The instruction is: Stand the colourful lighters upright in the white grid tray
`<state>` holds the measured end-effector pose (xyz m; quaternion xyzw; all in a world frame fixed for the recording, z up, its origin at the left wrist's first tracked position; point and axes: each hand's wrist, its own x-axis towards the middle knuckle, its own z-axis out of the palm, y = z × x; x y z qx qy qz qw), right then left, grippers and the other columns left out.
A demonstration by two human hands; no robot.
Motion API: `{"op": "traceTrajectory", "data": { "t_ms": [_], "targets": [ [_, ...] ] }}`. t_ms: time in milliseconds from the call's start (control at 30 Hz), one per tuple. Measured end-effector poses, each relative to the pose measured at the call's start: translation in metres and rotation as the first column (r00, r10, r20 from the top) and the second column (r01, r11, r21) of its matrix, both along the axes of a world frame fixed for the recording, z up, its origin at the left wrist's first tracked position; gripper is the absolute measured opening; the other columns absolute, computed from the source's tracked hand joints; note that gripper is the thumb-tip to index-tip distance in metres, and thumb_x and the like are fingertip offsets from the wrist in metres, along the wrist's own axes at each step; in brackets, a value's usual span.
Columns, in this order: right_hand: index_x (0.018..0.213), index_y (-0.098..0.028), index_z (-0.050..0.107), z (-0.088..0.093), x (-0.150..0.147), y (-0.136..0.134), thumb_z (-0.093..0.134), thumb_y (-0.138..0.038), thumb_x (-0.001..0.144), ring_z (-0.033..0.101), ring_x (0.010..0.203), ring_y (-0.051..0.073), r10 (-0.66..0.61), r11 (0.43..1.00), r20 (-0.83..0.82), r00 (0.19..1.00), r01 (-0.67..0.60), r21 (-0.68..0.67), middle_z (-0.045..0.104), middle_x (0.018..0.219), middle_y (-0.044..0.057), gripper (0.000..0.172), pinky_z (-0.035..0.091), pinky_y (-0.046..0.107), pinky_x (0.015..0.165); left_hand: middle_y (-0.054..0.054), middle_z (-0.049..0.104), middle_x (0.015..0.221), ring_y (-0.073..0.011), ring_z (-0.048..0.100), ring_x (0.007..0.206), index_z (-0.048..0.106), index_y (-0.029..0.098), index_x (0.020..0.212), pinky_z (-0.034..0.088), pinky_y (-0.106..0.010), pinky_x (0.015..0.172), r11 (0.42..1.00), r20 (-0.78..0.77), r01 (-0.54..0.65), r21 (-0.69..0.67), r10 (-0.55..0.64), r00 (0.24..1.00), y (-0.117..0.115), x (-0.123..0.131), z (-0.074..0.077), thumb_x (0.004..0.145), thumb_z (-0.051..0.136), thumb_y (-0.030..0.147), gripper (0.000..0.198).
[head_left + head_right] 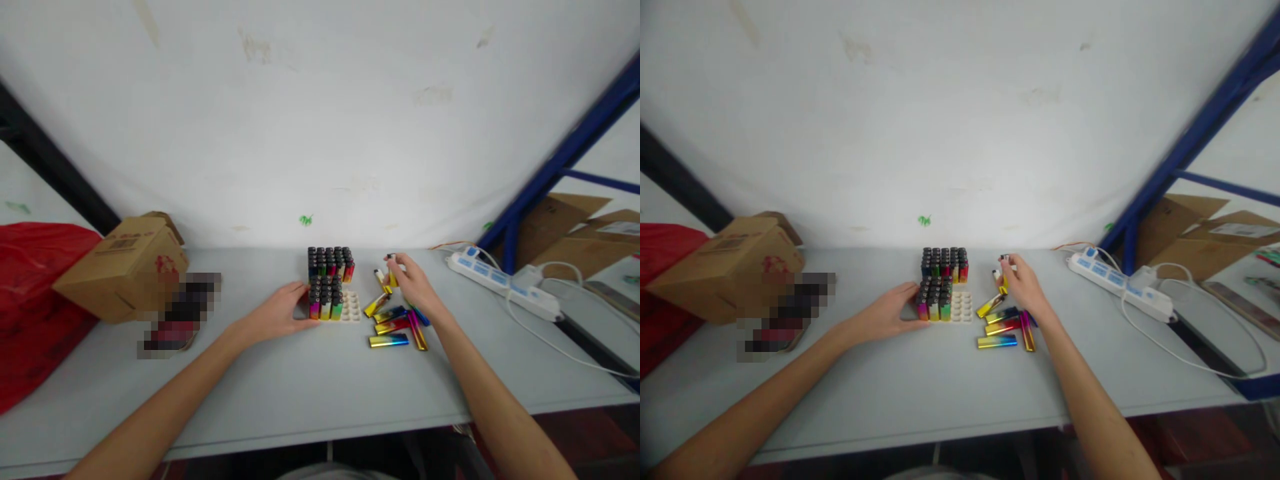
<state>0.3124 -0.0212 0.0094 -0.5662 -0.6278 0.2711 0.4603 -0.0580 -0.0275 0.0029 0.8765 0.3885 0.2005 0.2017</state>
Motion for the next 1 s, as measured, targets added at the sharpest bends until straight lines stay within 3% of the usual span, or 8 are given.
{"op": "traceTrajectory", "data": {
  "t_ms": [100, 200, 300, 433, 567, 700, 1000],
  "targets": [
    [0.118, -0.028, 0.060, 0.006, -0.018, -0.007, 0.062, -0.080, 0.102, 0.052, 0.054, 0.014, 0.117, 0.987, -0.239, 0.964, -0.139, -0.078, 0.066, 0.085, -0.004, 0.055, 0.046, 0.028, 0.053, -0.012, 0.081, 0.119, -0.0367, 0.077, 0.110, 0.073, 0.024, 0.112, 0.065, -0.048, 0.103, 0.999, 0.002, 0.025, -0.029, -0.025, 1.000, 0.003, -0.004, 0.001, 0.092, 0.087, 0.061, 0.044],
    [0.110, -0.028, 0.061, 0.010, -0.035, -0.015, 0.060, -0.084, 0.101, 0.035, 0.051, 0.013, 0.166, 0.971, -0.238, 0.957, -0.201, -0.130, 0.046, 0.067, -0.011, 0.057, 0.030, 0.026, 0.049, -0.013, 0.081, 0.124, -0.0369, 0.077, 0.114, 0.075, 0.024, 0.120, 0.065, -0.049, 0.106, 0.998, -0.007, 0.043, -0.043, -0.044, 0.999, 0.005, -0.008, 0.001, 0.091, 0.087, 0.059, 0.048],
    [0.090, -0.026, 0.063, 0.010, -0.049, -0.020, 0.055, -0.090, 0.101, 0.040, 0.058, 0.016, 0.122, 0.990, -0.059, 0.991, -0.126, -0.068, 0.045, 0.064, -0.007, 0.065, 0.033, 0.029, 0.054, -0.013, 0.081, 0.126, -0.0371, 0.076, 0.116, 0.075, 0.023, 0.122, 0.064, -0.050, 0.109, 0.999, -0.007, 0.047, -0.026, -0.047, 0.999, 0.005, -0.009, -0.001, 0.091, 0.087, 0.058, 0.047],
    [0.064, -0.028, 0.043, 0.006, -0.063, -0.025, 0.050, -0.093, 0.102, 0.039, 0.062, 0.016, 0.036, 0.999, 0.141, 0.989, -0.039, 0.016, 0.041, 0.061, -0.004, 0.076, 0.032, 0.032, 0.060, -0.014, 0.079, 0.127, -0.0392, 0.075, 0.121, 0.076, 0.024, 0.120, 0.063, -0.052, 0.114, 0.999, -0.004, -0.013, 0.038, 0.013, 1.000, 0.002, -0.005, -0.008, 0.086, 0.092, 0.063, 0.054],
    [0.064, -0.029, 0.036, 0.001, -0.071, -0.029, 0.052, -0.073, 0.107, 0.038, 0.061, 0.016, 0.036, 0.998, 0.205, 0.978, -0.046, 0.043, 0.040, 0.059, -0.004, 0.064, 0.031, 0.033, 0.061, -0.013, 0.079, 0.123, -0.0387, 0.075, 0.117, 0.077, 0.025, 0.118, 0.063, -0.052, 0.111, 0.994, 0.018, -0.084, 0.073, 0.083, 0.996, 0.002, 0.001, -0.016, 0.078, 0.096, 0.079, 0.069],
    [0.067, -0.029, 0.040, -0.002, -0.072, -0.030, 0.054, -0.051, 0.105, 0.042, 0.060, 0.018, -0.012, 0.997, 0.235, 0.972, -0.008, 0.082, 0.047, 0.057, -0.003, 0.045, 0.029, 0.033, 0.061, -0.012, 0.079, 0.120, -0.0377, 0.075, 0.115, 0.078, 0.024, 0.116, 0.064, -0.052, 0.108, 0.995, 0.033, -0.079, 0.055, 0.077, 0.996, 0.004, 0.001, -0.019, 0.082, 0.095, 0.080, 0.068],
    [0.069, -0.030, 0.039, -0.002, -0.072, -0.029, 0.054, -0.052, 0.106, 0.044, 0.060, 0.018, -0.023, 0.996, 0.224, 0.974, 0.003, 0.089, 0.048, 0.058, -0.003, 0.046, 0.031, 0.033, 0.062, -0.013, 0.078, 0.124, -0.0389, 0.074, 0.119, 0.078, 0.024, 0.118, 0.064, -0.054, 0.111, 0.997, 0.049, -0.073, 0.022, 0.072, 0.996, 0.008, -0.002, -0.020, 0.086, 0.095, 0.073, 0.061]
  ]
}}
